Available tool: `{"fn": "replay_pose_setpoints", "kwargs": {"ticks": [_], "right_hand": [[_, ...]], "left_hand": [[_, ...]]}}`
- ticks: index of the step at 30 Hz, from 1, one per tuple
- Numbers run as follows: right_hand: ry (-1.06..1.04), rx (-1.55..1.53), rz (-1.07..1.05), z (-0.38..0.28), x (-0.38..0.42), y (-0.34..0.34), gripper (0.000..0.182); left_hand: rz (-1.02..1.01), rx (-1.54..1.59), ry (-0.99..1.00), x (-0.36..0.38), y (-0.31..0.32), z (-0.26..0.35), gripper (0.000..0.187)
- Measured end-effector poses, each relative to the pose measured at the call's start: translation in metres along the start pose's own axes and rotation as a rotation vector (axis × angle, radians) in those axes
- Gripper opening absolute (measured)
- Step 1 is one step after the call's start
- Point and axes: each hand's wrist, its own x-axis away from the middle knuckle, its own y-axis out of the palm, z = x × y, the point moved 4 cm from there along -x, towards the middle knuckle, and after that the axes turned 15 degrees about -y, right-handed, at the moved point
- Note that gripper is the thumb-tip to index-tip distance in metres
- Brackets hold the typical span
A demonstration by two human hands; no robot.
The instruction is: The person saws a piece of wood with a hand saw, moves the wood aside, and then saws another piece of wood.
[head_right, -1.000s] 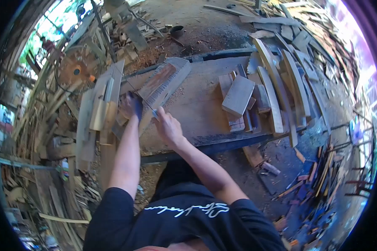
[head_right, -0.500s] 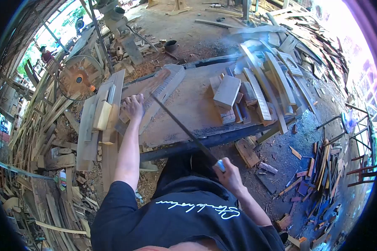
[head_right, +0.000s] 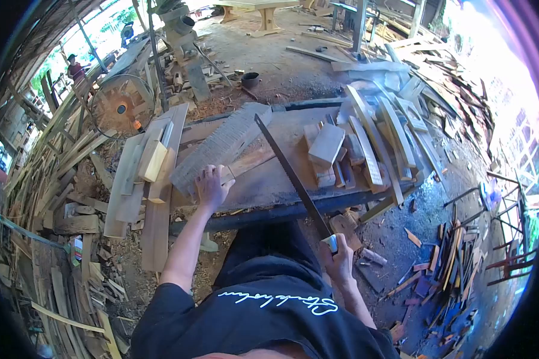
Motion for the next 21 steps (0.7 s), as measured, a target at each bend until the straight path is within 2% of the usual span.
{"fn": "replay_pose_setpoints", "kwargs": {"ticks": [4,8,11,15,18,21], "right_hand": [[-0.109,-0.024,0.094,0.001,-0.03,0.011,0.023],[-0.123,-0.131,0.074,0.003,-0.081,0.033,0.022],[-0.108,-0.171,0.041,0.008,-0.127,0.061,0.023],[-0.085,-0.21,-0.071,0.005,-0.176,0.091,0.023],[-0.009,-0.198,-0.231,-0.014,-0.209,0.105,0.022],[-0.009,-0.182,-0.295,-0.037,-0.228,0.116,0.02]], "left_hand": [[-0.016,0.088,-0.136,-0.031,-0.01,0.0,0.059],[0.029,0.151,-0.199,-0.092,0.001,0.005,0.058],[0.047,0.085,-0.215,-0.131,0.015,0.003,0.055],[-0.053,0.077,-0.269,-0.148,0.043,-0.013,0.053],[-0.138,0.058,-0.334,-0.14,0.035,-0.018,0.052],[-0.171,0.06,-0.36,-0.142,0.023,-0.025,0.051]]}}
